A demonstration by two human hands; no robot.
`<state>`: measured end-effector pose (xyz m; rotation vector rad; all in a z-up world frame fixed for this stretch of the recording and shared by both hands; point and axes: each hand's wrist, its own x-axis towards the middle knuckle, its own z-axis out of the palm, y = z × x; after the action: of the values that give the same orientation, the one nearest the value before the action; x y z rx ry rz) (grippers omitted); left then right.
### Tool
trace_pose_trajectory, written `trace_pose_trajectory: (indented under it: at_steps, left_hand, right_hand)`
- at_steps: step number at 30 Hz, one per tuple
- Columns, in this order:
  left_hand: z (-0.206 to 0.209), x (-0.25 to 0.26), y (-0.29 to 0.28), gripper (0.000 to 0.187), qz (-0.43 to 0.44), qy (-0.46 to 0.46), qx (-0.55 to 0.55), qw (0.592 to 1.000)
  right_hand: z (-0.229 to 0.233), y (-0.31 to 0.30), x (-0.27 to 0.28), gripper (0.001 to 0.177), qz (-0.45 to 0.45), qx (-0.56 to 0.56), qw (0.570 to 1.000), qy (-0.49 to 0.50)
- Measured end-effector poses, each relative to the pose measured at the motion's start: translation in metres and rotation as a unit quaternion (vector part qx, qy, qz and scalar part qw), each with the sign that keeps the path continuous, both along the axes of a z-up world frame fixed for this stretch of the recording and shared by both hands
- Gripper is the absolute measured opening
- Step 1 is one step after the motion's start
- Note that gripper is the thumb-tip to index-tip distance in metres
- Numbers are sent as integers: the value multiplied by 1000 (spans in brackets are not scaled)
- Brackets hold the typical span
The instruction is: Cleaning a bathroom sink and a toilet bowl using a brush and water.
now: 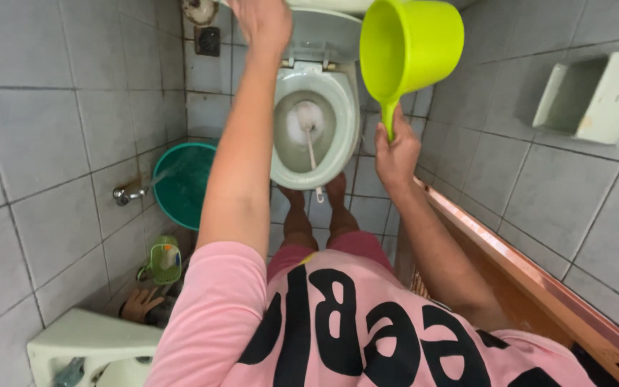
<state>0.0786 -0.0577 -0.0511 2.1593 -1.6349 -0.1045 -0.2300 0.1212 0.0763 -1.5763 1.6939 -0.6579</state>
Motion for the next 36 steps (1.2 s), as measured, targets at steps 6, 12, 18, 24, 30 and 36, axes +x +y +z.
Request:
trace_pose_trajectory:
  at_steps: [6, 12, 18, 24, 30, 36]
  left_hand:
    - [7, -4, 138, 70, 120, 80, 5, 990]
    - [-40, -19, 292, 73, 147, 230, 75, 959]
    - [-69, -17, 412, 72, 245, 251, 128, 928]
    - [-113, -9, 504, 75, 332, 251, 143, 898]
    - [-109, -14, 560, 70, 396, 294, 129, 860]
    - [-107, 3, 592, 60, 427, 327, 86, 838]
  right_hand:
    - [-15, 28, 27, 49, 146, -121, 982, -19]
    - [-24, 63, 71, 53, 324, 2, 946, 30]
    - [-65, 89, 97, 51, 445, 101, 887, 63]
    - [-102, 123, 127, 30, 517, 154, 818, 199]
    - [-137, 169, 166, 27, 559, 119, 803, 168]
    - [-155, 204, 227, 28, 574, 102, 789, 195]
